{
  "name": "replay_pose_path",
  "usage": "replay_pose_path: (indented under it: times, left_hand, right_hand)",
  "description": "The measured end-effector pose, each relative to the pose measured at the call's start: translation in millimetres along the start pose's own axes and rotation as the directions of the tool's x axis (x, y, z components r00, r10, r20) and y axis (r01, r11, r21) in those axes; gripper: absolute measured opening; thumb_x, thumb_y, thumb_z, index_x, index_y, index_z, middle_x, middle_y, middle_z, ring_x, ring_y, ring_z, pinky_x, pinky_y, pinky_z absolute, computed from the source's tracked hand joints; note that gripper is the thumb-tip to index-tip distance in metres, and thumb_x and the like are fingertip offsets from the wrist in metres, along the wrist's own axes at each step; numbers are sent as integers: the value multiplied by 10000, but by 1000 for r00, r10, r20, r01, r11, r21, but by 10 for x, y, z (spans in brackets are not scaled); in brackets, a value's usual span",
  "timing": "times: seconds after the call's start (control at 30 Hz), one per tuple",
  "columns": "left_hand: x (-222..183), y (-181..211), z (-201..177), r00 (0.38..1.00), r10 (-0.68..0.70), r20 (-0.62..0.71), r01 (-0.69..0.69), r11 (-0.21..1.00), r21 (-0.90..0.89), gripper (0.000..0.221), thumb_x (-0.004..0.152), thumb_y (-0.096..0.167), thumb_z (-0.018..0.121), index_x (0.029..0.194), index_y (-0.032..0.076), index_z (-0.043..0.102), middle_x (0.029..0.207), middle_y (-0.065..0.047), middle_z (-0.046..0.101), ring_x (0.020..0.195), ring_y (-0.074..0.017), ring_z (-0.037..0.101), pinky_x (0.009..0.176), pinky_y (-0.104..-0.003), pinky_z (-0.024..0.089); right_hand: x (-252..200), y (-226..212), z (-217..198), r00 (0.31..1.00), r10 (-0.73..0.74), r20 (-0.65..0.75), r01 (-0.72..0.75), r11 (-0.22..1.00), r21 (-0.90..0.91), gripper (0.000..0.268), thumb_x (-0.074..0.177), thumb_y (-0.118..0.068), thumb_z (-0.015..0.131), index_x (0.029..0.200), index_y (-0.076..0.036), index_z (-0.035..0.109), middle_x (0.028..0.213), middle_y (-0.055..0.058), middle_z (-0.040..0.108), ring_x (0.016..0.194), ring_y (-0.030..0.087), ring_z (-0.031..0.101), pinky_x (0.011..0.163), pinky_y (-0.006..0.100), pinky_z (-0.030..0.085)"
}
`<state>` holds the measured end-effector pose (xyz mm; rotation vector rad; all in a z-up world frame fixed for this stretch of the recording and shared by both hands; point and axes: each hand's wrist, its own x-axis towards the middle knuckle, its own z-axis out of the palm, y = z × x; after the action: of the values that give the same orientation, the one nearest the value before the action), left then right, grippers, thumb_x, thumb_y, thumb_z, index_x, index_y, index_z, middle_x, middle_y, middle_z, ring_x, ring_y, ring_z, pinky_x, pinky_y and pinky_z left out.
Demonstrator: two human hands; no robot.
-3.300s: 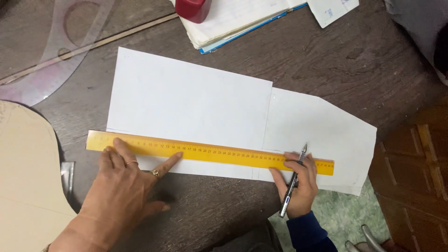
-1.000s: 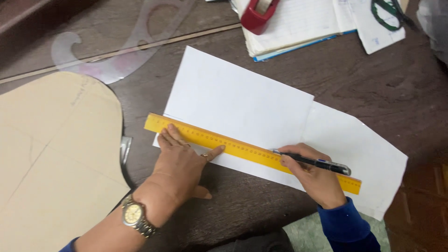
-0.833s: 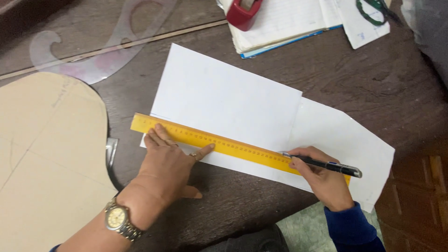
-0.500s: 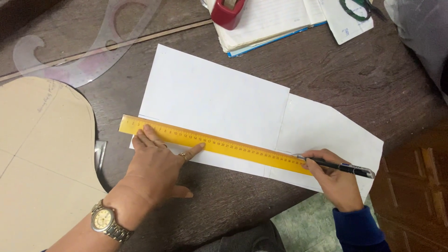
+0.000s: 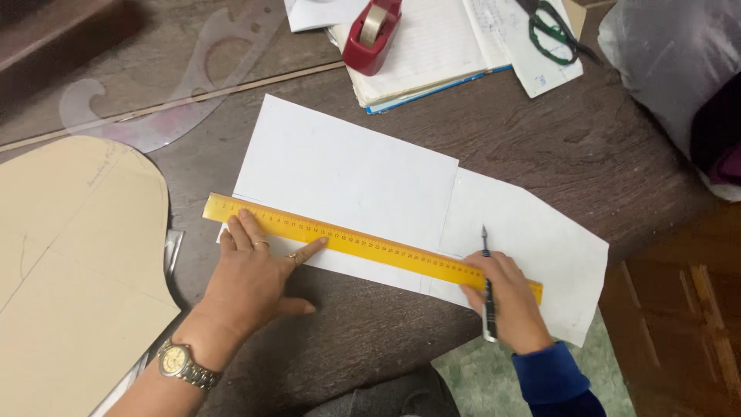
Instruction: Drawing lines and curves on paper using a ruler and pen to create a garment pattern.
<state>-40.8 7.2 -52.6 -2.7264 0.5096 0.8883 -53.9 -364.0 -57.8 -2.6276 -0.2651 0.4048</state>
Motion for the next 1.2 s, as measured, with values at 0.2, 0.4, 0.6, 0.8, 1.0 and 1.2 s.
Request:
replay_pose_path:
  times: [0.2, 0.4, 0.6, 0.8, 1.0, 1.2]
  left_hand:
    - [-408, 113, 251, 822, -356, -445, 36, 812, -583, 497, 850, 413, 633, 1330, 294, 581, 1337, -241, 523, 1314, -384, 457, 1059, -614, 333]
    - [-330, 799, 562, 730, -288, -620, -90, 859, -504, 431, 826, 370, 659, 1244, 273, 611, 1224, -60, 571, 1180, -252, 528, 1038, -518, 364]
    - [-235, 1121, 76, 900, -267, -344, 67, 866, -496, 478, 923, 498, 500, 1369, 329, 474, 1318, -70, 465, 1293, -247, 409, 1108, -585, 229]
    - [-238, 1132, 73, 829, -414, -377, 225, 863, -453, 434, 930, 525, 467, 1313, 327, 518, 1297, -23, 520, 1268, -222, 457, 1101, -585, 258]
    - [-204, 1025, 61, 771, -554, -314, 354, 783, -511, 417, 936, 487, 491, 1305, 298, 528, 1350, -6, 508, 1310, -218, 432, 1111, -576, 255]
    - [-330, 730, 397, 588, -601, -541, 288, 781, -554, 448, 832, 246, 625, 1271, 188, 561, 1311, -62, 551, 1226, -273, 485, 1073, -550, 290]
  right_hand:
    - [109, -3, -40, 987, -108, 116, 112, 994, -22, 421, 781, -76, 646, 1180, -134, 523, 1030, 129, 557, 992, 349, 571, 873, 481, 428]
    - [308, 263, 83, 973, -217, 82, 220, 975, -21, 458, 693, -43, 628, 1117, -176, 514, 873, 71, 539, 787, 325, 620, 753, 415, 473]
    - [763, 596, -339, 966, -176, -190, 207, 965, 160, 431, 730, -84, 697, 1118, -156, 523, 1034, 172, 619, 972, 416, 614, 868, 484, 476]
    - [1337, 920, -631, 872, -146, -468, 215, 972, 96, 354, 800, 8, 737, 1065, -88, 523, 1030, 186, 600, 995, 429, 610, 836, 490, 504]
    - [1753, 1349, -572, 819, -267, -509, 305, 952, -9, 368, 795, 29, 778, 1068, -82, 556, 1018, 175, 600, 990, 430, 622, 807, 471, 533]
    - [1849, 1401, -541, 787, -382, -485, 365, 921, -133, 320, 849, -88, 812, 1077, 6, 608, 1056, 199, 622, 932, 347, 618, 813, 432, 503]
